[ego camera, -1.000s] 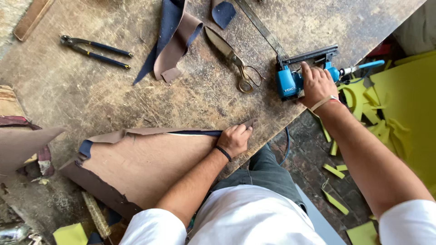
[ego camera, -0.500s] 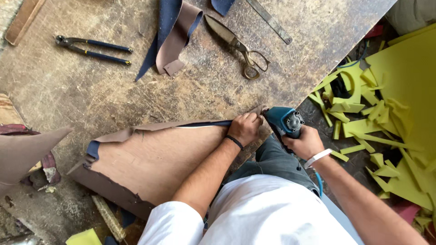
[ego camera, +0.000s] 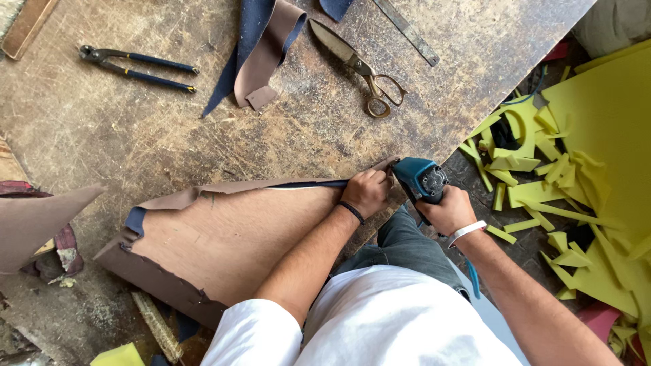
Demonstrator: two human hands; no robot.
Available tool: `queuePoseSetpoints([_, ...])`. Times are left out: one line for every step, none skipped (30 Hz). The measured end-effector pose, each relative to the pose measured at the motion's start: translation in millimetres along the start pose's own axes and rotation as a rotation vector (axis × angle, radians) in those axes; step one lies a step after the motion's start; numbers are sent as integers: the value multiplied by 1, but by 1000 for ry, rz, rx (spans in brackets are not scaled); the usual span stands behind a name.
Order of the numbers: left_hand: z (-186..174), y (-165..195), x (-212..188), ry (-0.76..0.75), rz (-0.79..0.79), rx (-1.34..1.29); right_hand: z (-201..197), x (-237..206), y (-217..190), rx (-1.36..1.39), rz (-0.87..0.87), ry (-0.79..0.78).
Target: The person stretches brown fabric over a tufted foam cushion panel and uses a pneumatic nail gun to staple the fabric to the wooden backing board. They then use shears to trim off the excess fabric along the stapled edges, working around the panel.
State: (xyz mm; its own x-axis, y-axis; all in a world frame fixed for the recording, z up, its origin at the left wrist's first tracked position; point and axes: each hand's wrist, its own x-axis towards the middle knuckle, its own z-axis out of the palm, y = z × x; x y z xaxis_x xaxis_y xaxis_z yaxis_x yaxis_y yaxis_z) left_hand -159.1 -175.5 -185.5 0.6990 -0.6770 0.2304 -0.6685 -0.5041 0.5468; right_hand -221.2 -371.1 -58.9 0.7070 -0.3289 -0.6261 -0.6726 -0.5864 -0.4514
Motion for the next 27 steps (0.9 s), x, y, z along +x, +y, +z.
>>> queuePoseSetpoints([0,0,0,22,15,2,-2,-1,-1,-5,20,-21])
queuePoseSetpoints([0,0,-1,44,29,2,-3,-2,-2,-18,15,-27])
queuePoseSetpoints([-1,0,-1,32,27,-7,-5,-3,-3,-32,10,-32])
queuePoseSetpoints([-1,0,-1,24,24,-14,-5,-3,-5,-46,2,-34])
queuePoseSetpoints([-2,0,0,14,21,-21,-6,-3,-7,-69,-12,-39])
queuePoseSetpoints([-3,0,0,20,23,-17,-6,-3,-9,-92,-23,-46])
queuePoseSetpoints([-4,1,0,26,26,-13,-6,-4,-11,-113,-33,-54])
queuePoseSetpoints([-4,1,1,34,30,-6,-6,-3,-12,-122,-19,-62])
queuePoseSetpoints([-5,1,1,30,29,-1,-6,-3,-14,-130,-5,-68])
queuePoseSetpoints([-5,1,1,26,29,4,-5,-3,-14,-138,10,-72])
queuePoseSetpoints([-5,1,1,20,28,7,-5,-3,-14,-133,-4,-72])
queuePoseSetpoints([-5,2,1,21,29,13,-5,-3,-13,-128,-16,-72])
queuePoseSetpoints([-5,2,1,21,30,19,-6,-3,-12,-122,-27,-71])
queuePoseSetpoints([-5,2,1,20,32,26,-7,-4,-9,-86,-29,-60])
queuePoseSetpoints([-5,2,1,26,25,27,-8,-4,-7,-48,-32,-49])
queuePoseSetpoints([-4,2,0,35,21,30,-11,-3,-3,-10,-37,-35])
queuePoseSetpoints([-5,3,1,45,17,32,-14,-1,0,22,-34,-11])
queuePoseSetpoints([-6,3,1,11,3,30,-20,2,3,52,-29,9])
queuePoseSetpoints([-7,4,2,-24,-14,26,-26,6,7,78,-23,26])
queuePoseSetpoints([-10,5,4,-58,-37,22,-34,12,10,123,-28,38])
queuePoseSetpoints([-13,8,4,-10,-56,14,-43,22,10,166,-39,46])
queuePoseSetpoints([-17,10,6,46,-72,16,-52,35,9,211,-62,56])
queuePoseSetpoints([-21,11,10,108,-90,23,-62,50,7,172,-175,83])
queuePoseSetpoints([-26,12,15,110,-129,2,-73,64,4,131,-288,106])
queuePoseSetpoints([-31,15,19,113,-175,-23,-84,80,-1,86,-401,121])
queuePoseSetpoints([-35,18,25,118,-233,-50,-94,99,-9,-25,-389,124])
queuePoseSetpoints([-39,22,27,142,-268,-32,-102,118,-20,-136,-378,117])
